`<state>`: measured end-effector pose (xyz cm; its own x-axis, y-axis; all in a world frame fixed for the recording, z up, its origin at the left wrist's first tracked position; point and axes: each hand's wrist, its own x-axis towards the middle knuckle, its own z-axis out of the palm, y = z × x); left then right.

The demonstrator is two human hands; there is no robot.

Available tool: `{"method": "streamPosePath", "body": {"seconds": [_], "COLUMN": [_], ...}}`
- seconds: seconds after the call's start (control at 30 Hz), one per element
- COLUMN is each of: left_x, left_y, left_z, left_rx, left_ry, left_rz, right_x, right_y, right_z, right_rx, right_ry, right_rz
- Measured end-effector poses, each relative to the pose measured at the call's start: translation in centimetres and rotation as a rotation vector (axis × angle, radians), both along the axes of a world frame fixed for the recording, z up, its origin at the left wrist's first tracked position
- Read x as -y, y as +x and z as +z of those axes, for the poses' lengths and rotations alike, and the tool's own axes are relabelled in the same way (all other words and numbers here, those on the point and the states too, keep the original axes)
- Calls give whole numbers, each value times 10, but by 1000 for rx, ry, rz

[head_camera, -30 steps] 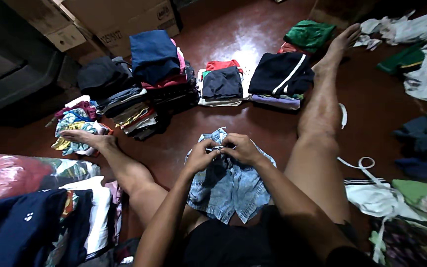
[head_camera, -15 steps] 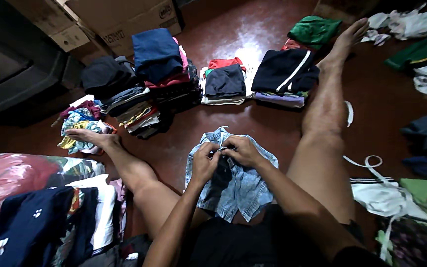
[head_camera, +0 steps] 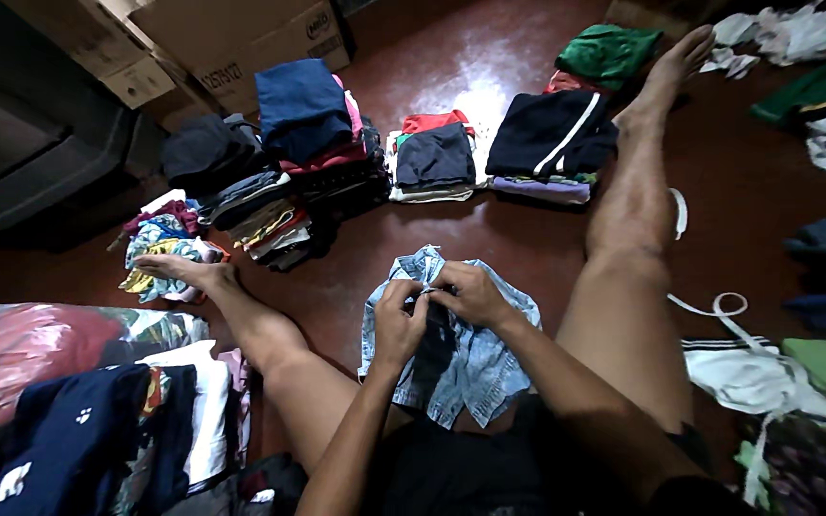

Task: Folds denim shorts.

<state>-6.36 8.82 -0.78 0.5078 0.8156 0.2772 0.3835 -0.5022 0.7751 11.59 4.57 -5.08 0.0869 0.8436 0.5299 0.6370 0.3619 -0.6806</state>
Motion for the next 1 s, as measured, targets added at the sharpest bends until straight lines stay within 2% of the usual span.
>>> {"method": "streamPosePath", "body": {"seconds": [0.2,0.33,0.5,0.57,0.8,1.0], "left_x": [4,4,7,7,3,-7], "left_y": [7,10,9,8,-1,-13], "left_z": [-3,-2,-2,-7,-15,4], "left_rx": [50,60,238,310,379,89], "left_ry": [89,64,-140,-188,-218,-214], "left_rz": [58,67,83,86,-33,-70], "right_x": [3,3,4,3,4,3], "right_y": [-6,-7,-30,-35,-31,-31], "right_z": [0,-4,-11,-13,-6,-4], "right_rx": [-93,-90,-533,-636,-535,-525], "right_ry": [-24,-14,-27,-60,-175,-179], "right_rz": [-60,-90,-46,-27,-35,-53]}}
